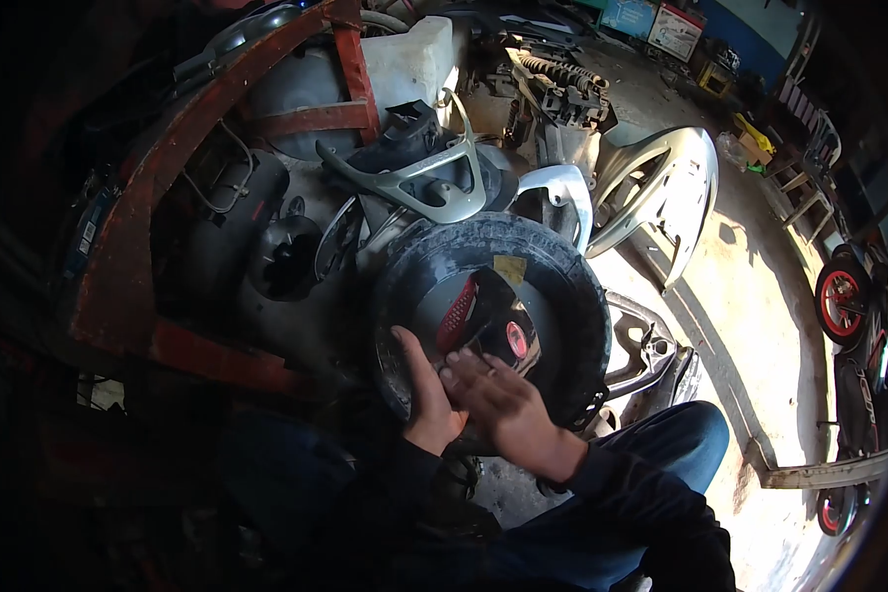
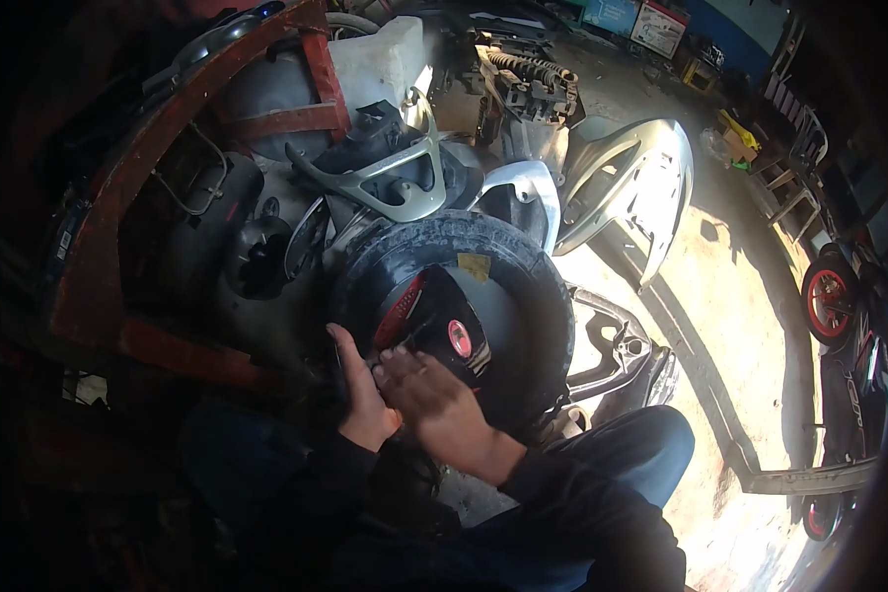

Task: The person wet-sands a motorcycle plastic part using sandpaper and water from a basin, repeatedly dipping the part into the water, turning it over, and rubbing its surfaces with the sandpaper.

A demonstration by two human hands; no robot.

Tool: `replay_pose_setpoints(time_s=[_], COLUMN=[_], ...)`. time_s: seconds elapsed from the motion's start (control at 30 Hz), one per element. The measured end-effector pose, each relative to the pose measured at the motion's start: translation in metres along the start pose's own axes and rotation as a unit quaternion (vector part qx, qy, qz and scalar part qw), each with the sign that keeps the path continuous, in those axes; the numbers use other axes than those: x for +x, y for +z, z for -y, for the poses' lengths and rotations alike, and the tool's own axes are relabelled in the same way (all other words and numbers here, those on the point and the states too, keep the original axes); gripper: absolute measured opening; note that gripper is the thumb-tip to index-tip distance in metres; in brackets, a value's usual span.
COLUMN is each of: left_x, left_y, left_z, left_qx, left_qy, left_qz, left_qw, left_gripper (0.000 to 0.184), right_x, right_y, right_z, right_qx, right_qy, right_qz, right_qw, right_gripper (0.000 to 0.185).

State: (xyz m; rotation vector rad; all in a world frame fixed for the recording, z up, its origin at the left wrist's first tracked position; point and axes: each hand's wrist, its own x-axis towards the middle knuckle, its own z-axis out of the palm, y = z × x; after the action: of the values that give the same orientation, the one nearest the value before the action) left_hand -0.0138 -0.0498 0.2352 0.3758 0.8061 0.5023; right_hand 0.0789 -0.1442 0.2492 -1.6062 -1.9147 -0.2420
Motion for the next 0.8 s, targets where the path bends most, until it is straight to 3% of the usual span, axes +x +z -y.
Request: replay_pose_setpoints(time_s=[0.07,0.13,0.2,0.23,0.27,0.33,0.37,0.43,0.5,0.6,0.63,0.67,0.73,0.8], left_x=[-0.002,-0.014,-0.013,-0.004,0.005,0.014,0.010,0.000,0.003,-0.001,-0.003,-0.002,0.014,0.018], left_y=[0.006,0.021,0.020,0.009,-0.001,-0.004,0.005,0.010,0.008,0.011,0.016,0.019,0.000,-0.007], left_z=[0.002,-0.003,-0.008,-0.005,-0.001,0.009,0.010,0.001,0.004,0.005,0.002,-0.001,0.002,0.009], left_qx=[-0.021,0.013,0.009,-0.002,-0.010,-0.038,-0.010,0.010,0.012,0.012,0.006,-0.003,0.015,-0.064], left_qy=[-0.011,-0.006,-0.020,-0.005,0.009,-0.006,0.001,-0.010,-0.001,-0.001,-0.005,-0.008,0.028,0.011], left_qz=[-0.054,-0.093,-0.111,-0.061,-0.012,-0.051,-0.111,-0.020,-0.057,-0.110,-0.126,-0.142,-0.036,-0.060], left_qw=[0.998,0.996,0.994,0.998,1.000,0.998,0.994,1.000,0.998,0.994,0.992,0.990,0.999,0.996], left_gripper=[0.119,0.116,0.118,0.120,0.122,0.119,0.117,0.122,0.122,0.120,0.117,0.115,0.115,0.113], right_x=[0.006,0.003,-0.006,-0.007,-0.004,0.002,-0.001,-0.002,-0.003,0.002,0.001,-0.007,-0.011,-0.001], right_y=[0.002,0.006,0.004,0.004,0.004,0.007,0.011,0.004,0.004,0.009,0.006,0.011,0.008,0.003], right_z=[-0.025,-0.031,-0.006,-0.004,-0.013,-0.038,-0.041,-0.011,-0.016,-0.046,-0.031,-0.020,-0.008,-0.027], right_qx=[0.000,-0.007,-0.029,-0.024,-0.023,-0.024,-0.033,-0.026,0.018,-0.015,-0.055,-0.083,-0.045,-0.035], right_qy=[0.101,0.101,-0.016,-0.049,-0.047,0.078,0.085,0.006,-0.033,0.107,0.079,-0.011,-0.068,0.042], right_qz=[0.015,-0.011,-0.011,-0.007,-0.006,-0.001,0.005,-0.010,-0.024,-0.002,0.016,0.020,0.013,0.019], right_qw=[0.995,0.995,0.999,0.998,0.999,0.997,0.996,1.000,0.999,0.994,0.995,0.996,0.997,0.998], right_gripper=[0.043,0.046,0.050,0.053,0.053,0.054,0.054,0.051,0.048,0.050,0.054,0.061,0.065,0.058])
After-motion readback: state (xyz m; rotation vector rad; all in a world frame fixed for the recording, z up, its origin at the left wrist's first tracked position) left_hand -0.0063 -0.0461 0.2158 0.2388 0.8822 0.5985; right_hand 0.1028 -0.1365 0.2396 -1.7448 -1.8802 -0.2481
